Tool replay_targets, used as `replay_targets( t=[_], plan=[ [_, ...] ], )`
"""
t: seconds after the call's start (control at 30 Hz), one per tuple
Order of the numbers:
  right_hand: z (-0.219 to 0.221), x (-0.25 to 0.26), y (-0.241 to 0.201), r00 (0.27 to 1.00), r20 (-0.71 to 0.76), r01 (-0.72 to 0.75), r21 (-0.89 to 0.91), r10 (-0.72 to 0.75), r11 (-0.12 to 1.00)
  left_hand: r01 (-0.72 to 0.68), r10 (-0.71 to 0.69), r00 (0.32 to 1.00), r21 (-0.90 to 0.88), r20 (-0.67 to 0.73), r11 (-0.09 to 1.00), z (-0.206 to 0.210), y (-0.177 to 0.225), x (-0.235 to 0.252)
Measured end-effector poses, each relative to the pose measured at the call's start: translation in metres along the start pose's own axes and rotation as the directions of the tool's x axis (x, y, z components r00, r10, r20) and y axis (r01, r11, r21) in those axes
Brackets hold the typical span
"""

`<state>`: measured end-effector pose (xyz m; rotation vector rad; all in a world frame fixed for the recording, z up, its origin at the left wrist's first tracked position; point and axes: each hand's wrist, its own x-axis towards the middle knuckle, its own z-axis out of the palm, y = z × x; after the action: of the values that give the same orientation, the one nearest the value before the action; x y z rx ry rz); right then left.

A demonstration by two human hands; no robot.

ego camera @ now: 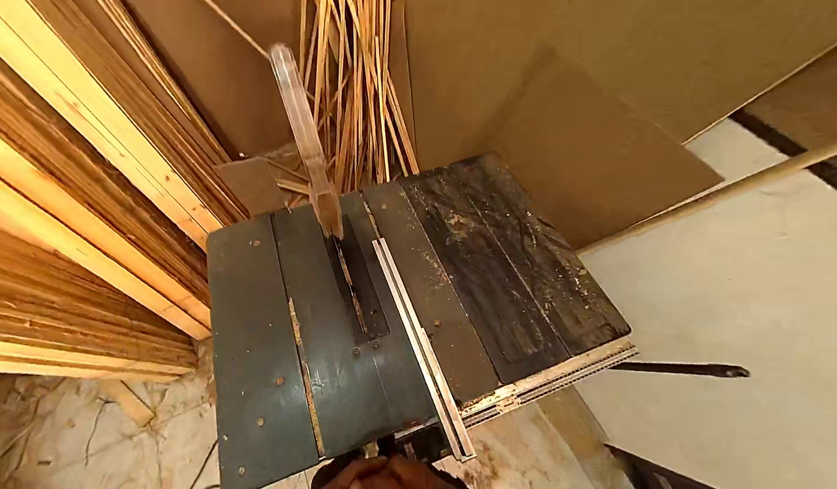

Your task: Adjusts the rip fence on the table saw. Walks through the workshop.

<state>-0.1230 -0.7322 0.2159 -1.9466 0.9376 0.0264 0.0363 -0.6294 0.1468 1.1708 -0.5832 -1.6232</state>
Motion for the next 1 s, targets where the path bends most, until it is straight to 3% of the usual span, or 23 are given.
replay_targets(
  t=[0.1, 0.27, 0.33, 0.4, 0.5, 0.57, 0.63, 0.73, 0.87, 1.0],
  plan=[
    [-0.013, 0.03, 0.005, 0.973, 0.232, -0.016, 0.098, -0.007, 0.995, 0.064, -0.06, 0.997, 0.082, -0.057, 0.995, -0.012, 0.005, 0.004],
    [-0.038, 0.074, 0.014, 0.968, 0.24, 0.018, 0.21, -0.069, 0.978, 0.12, -0.103, 0.988, 0.146, -0.118, 0.982, -0.029, 0.042, 0.029],
    [-0.066, 0.092, 0.028, 0.985, 0.167, -0.017, 0.309, -0.036, 0.951, 0.089, -0.061, 0.992, 0.269, -0.111, 0.959, -0.05, 0.059, 0.033],
    [-0.106, 0.11, 0.05, 0.995, -0.012, -0.088, 0.39, 0.1, 0.917, 0.036, 0.06, 0.98, 0.468, -0.187, 0.883, -0.081, 0.073, 0.037],
    [-0.146, 0.137, 0.082, 0.904, -0.276, -0.179, 0.449, 0.327, 0.875, 0.028, 0.235, 0.936, 0.72, -0.263, 0.694, -0.13, 0.092, 0.049],
    [-0.143, 0.157, 0.094, 0.881, -0.352, -0.168, 0.391, 0.315, 0.905, 0.07, 0.28, 0.92, 0.816, -0.275, 0.573, -0.145, 0.106, 0.068],
    [-0.129, 0.172, 0.096, 0.902, -0.368, -0.147, 0.227, 0.225, 0.963, 0.15, 0.271, 0.915, 0.874, -0.3, 0.462, -0.152, 0.117, 0.09],
    [-0.126, 0.174, 0.097, 0.905, -0.397, -0.164, 0.009, 0.154, 0.986, 0.307, 0.173, 0.903, 0.872, -0.394, 0.381, -0.169, 0.129, 0.114],
    [-0.134, 0.154, 0.116, 0.882, -0.401, -0.236, 0.079, 0.247, 0.969, 0.506, 0.016, 0.843, 0.802, -0.538, 0.318, -0.177, 0.134, 0.134],
    [-0.129, 0.132, 0.134, 0.889, -0.354, -0.273, 0.1, 0.291, 0.957, 0.555, -0.013, 0.815, 0.775, -0.579, 0.303, -0.164, 0.126, 0.152]
  ],
)
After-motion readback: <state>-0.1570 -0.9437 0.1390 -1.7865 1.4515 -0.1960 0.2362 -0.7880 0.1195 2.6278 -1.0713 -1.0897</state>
